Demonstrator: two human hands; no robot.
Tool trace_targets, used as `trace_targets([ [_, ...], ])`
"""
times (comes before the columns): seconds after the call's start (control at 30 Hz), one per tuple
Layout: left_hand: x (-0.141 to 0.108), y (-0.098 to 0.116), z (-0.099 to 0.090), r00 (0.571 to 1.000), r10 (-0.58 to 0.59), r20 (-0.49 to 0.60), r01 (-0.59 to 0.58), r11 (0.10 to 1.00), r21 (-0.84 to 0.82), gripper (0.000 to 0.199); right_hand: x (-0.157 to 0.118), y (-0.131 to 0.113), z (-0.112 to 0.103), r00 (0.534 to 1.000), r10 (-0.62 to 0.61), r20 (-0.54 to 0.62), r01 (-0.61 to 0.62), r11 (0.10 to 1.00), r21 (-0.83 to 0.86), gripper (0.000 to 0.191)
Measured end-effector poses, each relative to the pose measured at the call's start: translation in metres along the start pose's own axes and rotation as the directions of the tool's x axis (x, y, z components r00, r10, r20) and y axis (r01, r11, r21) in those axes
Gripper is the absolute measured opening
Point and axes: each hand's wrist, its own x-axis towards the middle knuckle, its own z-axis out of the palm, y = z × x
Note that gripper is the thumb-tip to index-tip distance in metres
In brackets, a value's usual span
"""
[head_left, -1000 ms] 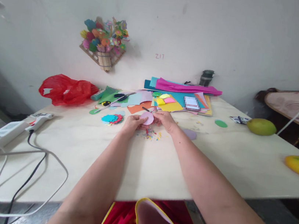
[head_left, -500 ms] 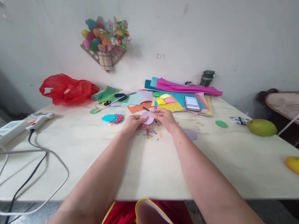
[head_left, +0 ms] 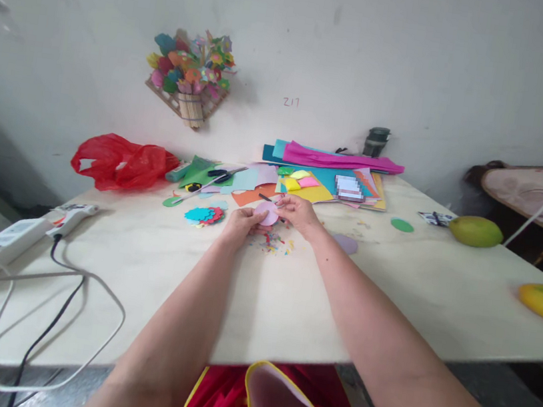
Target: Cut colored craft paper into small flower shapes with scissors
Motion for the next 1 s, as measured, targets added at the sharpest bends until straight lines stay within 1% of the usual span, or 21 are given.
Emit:
trace_targets([
  [0.13, 0.0003, -0.0006, -0.0001, 1.0, 0.006, -0.007, -0.006, 1.0, 0.003, 0.029, 0.0005, 0.0006, -0.0001, 1.0, 0.01, 0.028, -0.009, 1.0, -0.007, 0.021],
  [0.33, 0.0003, -0.0012, 0.0001, 1.0, 0.024, -0.012, -0.024, 1.0, 0.002, 0.03, 0.0009, 0.0003, -0.0001, 0.999, 0.019, 0.03, -0.018, 1.0, -0.024, 0.022],
  [0.63, 0.0004, -0.0012, 0.0003, 1.0, 0.015, -0.017, -0.014, 0.999, 0.03, 0.029, -0.0014, -0.0034, 0.0002, 0.999, 0.03, -0.019, -0.031, 0.997, -0.075, 0.015],
  [1.0, 0.0019, -0.0023, -0.0014, 1.0, 0.011, 0.004, -0.011, 0.998, 0.06, 0.031, 0.0003, -0.0043, 0.0036, 0.995, 0.055, -0.083, -0.058, 0.998, -0.034, 0.016],
])
